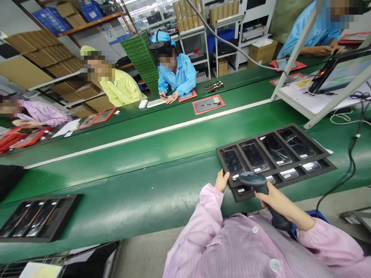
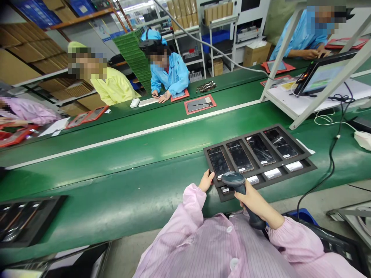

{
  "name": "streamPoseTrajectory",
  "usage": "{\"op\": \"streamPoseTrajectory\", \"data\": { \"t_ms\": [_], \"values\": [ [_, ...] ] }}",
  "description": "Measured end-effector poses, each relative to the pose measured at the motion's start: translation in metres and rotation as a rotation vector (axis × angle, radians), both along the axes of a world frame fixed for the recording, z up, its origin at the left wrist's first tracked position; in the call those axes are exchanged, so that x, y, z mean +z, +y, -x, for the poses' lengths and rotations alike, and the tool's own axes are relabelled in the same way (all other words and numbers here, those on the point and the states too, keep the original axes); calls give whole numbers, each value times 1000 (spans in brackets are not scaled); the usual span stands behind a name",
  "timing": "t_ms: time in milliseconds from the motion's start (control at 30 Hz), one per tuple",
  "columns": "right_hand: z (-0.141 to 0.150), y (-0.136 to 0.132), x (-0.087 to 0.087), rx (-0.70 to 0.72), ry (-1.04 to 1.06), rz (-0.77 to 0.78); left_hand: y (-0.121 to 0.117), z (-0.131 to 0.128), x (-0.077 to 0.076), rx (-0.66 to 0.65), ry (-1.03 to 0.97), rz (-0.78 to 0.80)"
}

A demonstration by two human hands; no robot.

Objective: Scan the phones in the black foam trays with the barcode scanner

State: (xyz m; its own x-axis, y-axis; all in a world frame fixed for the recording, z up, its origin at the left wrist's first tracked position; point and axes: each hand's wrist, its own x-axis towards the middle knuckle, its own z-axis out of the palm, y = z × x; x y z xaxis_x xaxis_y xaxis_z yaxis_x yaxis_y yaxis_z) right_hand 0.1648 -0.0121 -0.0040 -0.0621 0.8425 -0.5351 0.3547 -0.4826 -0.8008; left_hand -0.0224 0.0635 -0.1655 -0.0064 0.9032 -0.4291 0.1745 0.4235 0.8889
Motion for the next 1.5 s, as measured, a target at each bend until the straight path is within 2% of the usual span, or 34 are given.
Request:
{"op": "streamPoseTrajectory", "data": {
  "t_ms": [167,367,533,800,933,1133,1367,1500],
  "values": [
    [-4,0,3,7,-28,-1,-1,0,5,-4,9,21],
    [-6,-1,-2,25,-56,67,-3,-1,15,-15,27,74],
    [-12,-13,-4,7,-51,131,-2,-2,21,-26,46,103],
    [-22,-39,-38,-25,-34,183,-3,-1,26,-21,55,128],
    [-24,-43,-46,-35,-16,176,-4,1,27,-19,55,133],
    [-31,-48,-44,-81,-9,158,-4,3,26,-14,46,140],
    [-71,-34,-32,-188,-129,130,-3,5,27,-15,30,154],
    [-84,-29,-32,-190,-177,135,-3,6,29,-12,22,159]
  ]
}}
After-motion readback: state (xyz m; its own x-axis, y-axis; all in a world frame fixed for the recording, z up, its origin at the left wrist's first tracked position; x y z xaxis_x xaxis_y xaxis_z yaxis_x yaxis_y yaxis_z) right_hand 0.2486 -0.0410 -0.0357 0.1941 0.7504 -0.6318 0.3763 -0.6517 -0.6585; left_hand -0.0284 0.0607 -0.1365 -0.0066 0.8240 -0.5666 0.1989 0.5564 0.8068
